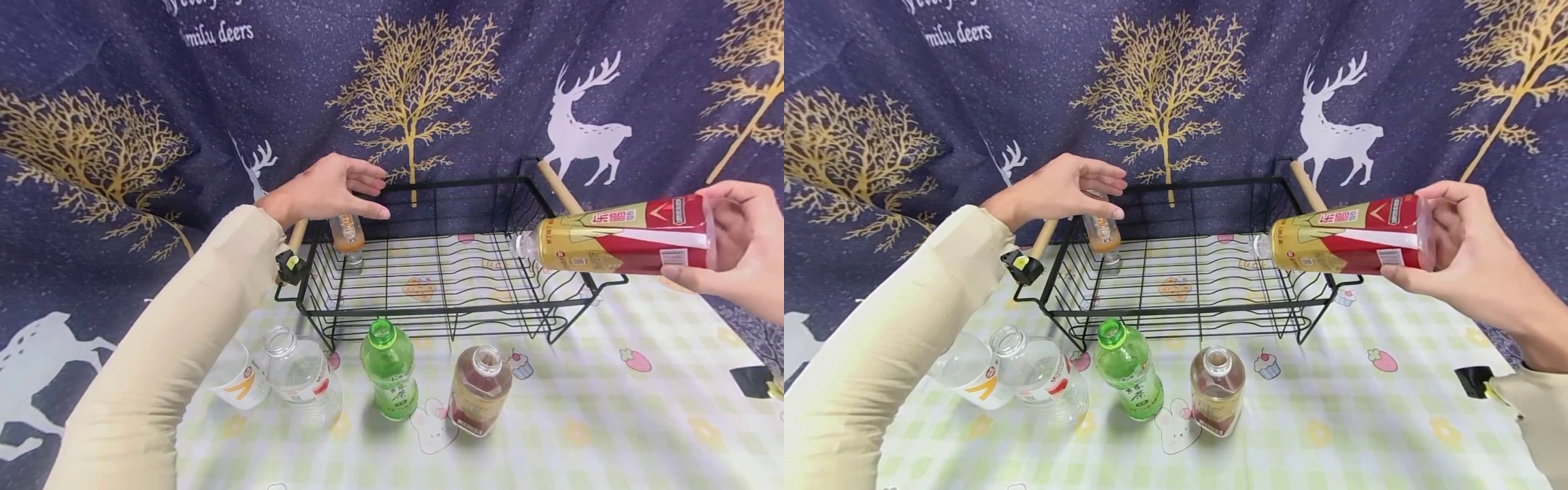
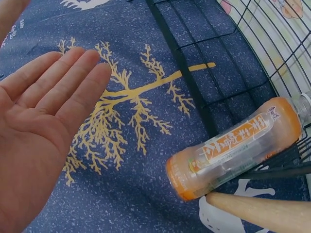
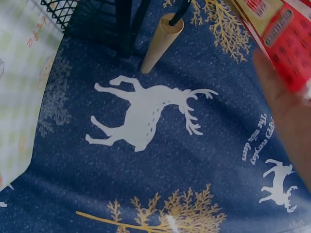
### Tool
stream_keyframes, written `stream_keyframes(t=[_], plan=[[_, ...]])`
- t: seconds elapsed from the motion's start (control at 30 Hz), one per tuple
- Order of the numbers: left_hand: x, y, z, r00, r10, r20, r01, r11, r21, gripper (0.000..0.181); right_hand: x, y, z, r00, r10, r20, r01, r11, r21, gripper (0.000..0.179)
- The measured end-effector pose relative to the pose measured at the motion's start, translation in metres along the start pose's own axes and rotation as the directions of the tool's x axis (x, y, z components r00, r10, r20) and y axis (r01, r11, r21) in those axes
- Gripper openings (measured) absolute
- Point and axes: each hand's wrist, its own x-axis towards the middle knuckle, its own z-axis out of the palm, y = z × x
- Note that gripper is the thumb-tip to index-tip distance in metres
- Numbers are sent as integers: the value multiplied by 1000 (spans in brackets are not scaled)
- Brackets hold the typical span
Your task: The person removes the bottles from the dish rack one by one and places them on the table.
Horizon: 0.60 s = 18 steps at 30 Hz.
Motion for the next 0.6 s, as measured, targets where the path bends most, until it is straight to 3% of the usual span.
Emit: stream_keyframes(t=[0.13,0.37,0.6], plan=[[-4,-3,-2,1000,-4,-5,3,1000,-2,68,-6,-1,0,1000,2,-14,-2,998,-64,93],[-11,-14,-6,1000,-25,-8,25,1000,3,67,-16,8,-6,998,-5,65,18,978,-206,105],[-19,-29,-10,996,-87,22,87,996,31,69,-21,13,-6,999,-10,-47,14,997,70,93]])
